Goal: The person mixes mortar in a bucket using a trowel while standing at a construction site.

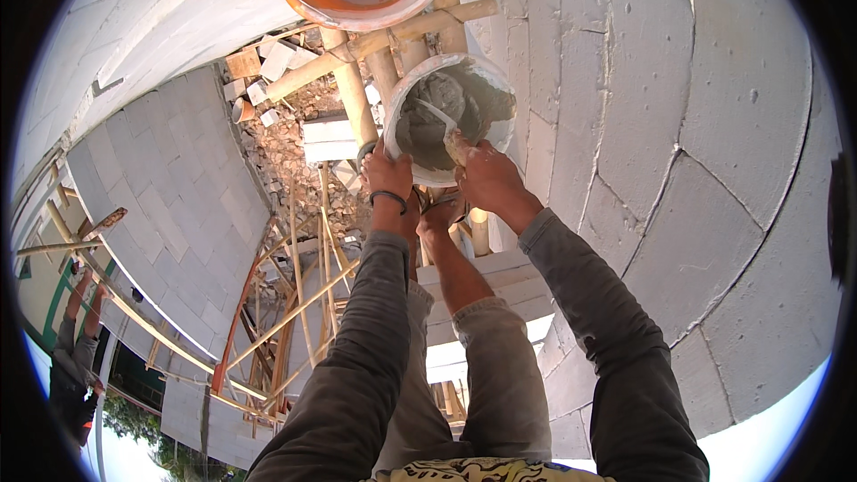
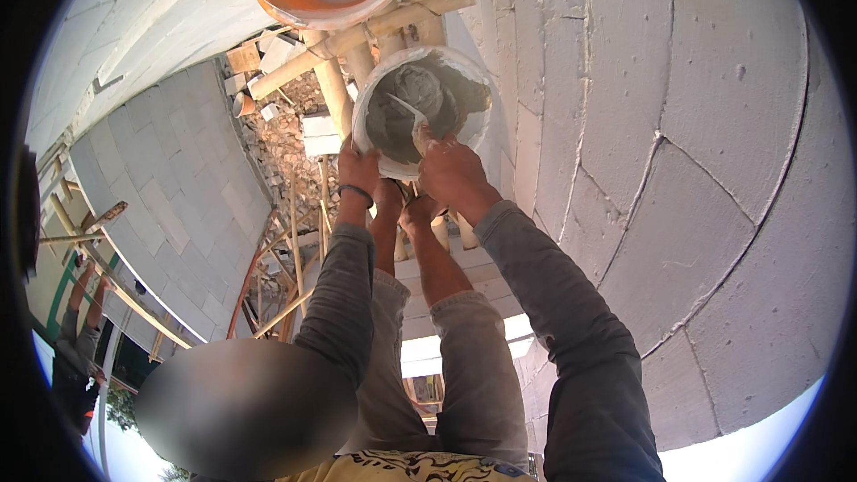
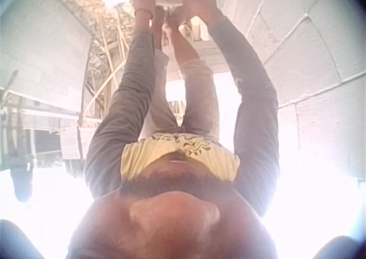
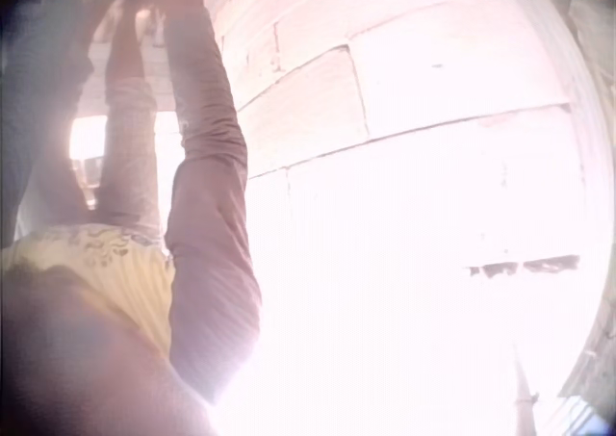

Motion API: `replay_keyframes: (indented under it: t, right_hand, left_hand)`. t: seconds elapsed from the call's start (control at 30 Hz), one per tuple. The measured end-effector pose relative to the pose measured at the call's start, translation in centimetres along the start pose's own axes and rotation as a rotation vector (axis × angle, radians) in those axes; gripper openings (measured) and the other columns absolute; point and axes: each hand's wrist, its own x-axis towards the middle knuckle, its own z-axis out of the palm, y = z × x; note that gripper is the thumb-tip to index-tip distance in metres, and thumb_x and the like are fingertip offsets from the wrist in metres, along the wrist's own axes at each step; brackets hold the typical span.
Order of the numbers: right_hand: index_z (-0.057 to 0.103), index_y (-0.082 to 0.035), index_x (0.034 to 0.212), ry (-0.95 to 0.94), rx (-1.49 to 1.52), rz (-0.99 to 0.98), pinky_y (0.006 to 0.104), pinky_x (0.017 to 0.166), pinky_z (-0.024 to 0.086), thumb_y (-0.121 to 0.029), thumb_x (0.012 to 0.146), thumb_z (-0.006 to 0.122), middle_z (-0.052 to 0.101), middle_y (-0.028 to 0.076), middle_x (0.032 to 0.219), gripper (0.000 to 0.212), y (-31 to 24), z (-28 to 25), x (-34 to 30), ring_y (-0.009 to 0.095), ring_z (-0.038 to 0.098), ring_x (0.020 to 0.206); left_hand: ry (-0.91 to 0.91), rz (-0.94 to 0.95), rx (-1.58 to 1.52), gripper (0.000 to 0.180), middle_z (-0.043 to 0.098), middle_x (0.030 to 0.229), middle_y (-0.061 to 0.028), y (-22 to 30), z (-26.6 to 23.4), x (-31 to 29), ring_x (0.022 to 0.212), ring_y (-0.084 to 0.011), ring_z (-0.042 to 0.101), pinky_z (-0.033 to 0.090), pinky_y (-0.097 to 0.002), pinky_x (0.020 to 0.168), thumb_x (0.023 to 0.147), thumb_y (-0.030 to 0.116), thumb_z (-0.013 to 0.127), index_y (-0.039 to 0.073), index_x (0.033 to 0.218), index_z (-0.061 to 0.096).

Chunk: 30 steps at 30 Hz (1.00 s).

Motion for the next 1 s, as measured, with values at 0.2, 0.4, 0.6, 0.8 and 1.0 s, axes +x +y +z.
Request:
replay_keyframes:
  t: [0.2,0.4,0.6,0.8,1.0]
  right_hand:
    - [0.034,0.005,0.134,-0.084,-0.115,0.23,0.0424,0.077,0.05,-0.016,0.078,0.058,0.052,0.031,0.107,0.064,1.9,2.4,-0.6,0.04,0.061,0.087]
    - [0.03,0.005,0.135,-0.092,-0.045,0.015,0.0422,0.074,0.052,-0.018,0.075,0.062,0.052,0.03,0.104,0.072,2.5,3.6,-0.7,0.04,0.061,0.088]
    - [0.034,0.008,0.131,-0.053,-0.133,0.163,0.0426,0.074,0.051,-0.015,0.077,0.059,0.056,0.028,0.098,0.065,3.8,3.7,-0.1,0.04,0.061,0.08]
    - [0.043,0.005,0.127,-0.033,-0.038,-0.125,0.0438,0.071,0.051,-0.014,0.078,0.057,0.059,0.023,0.091,0.054,4.1,2.5,0.3,0.038,0.061,0.076]
    - [0.044,0.002,0.129,0.167,-0.339,0.026,0.0415,0.064,0.051,-0.007,0.077,0.051,0.056,0.021,0.095,0.053,3.3,1.0,0.6,0.033,0.062,0.067]
  left_hand:
    - [0.058,0.053,-0.05,0.041,0.065,0.089,-0.0182,1.9,0.6,-0.8,0.083,-0.0289,0.064,0.049,-0.0367,0.075,0.069,0.005,0.06,-0.003,0.109,0.056]
    - [0.097,0.083,-0.046,0.04,0.065,0.089,-0.0211,1.7,-0.7,-1.1,0.083,-0.0341,0.063,0.049,-0.0397,0.073,0.068,0.007,0.06,-0.003,0.107,0.057]
    - [0.075,0.054,-0.129,0.044,0.065,0.09,-0.0214,3.2,0.5,-1.4,0.084,-0.0345,0.064,0.049,-0.0404,0.074,0.068,0.008,0.061,-0.002,0.11,0.056]
    - [0.071,0.051,-0.09,0.046,0.065,0.091,-0.0228,3.2,-0.8,-1.6,0.086,-0.0355,0.063,0.049,-0.0407,0.075,0.068,0.009,0.061,-0.003,0.112,0.055]
    - [0.152,0.06,-0.043,0.045,0.064,0.092,-0.0237,1.9,-0.2,-1.4,0.087,-0.0359,0.063,0.049,-0.0408,0.076,0.069,0.009,0.061,-0.004,0.111,0.056]
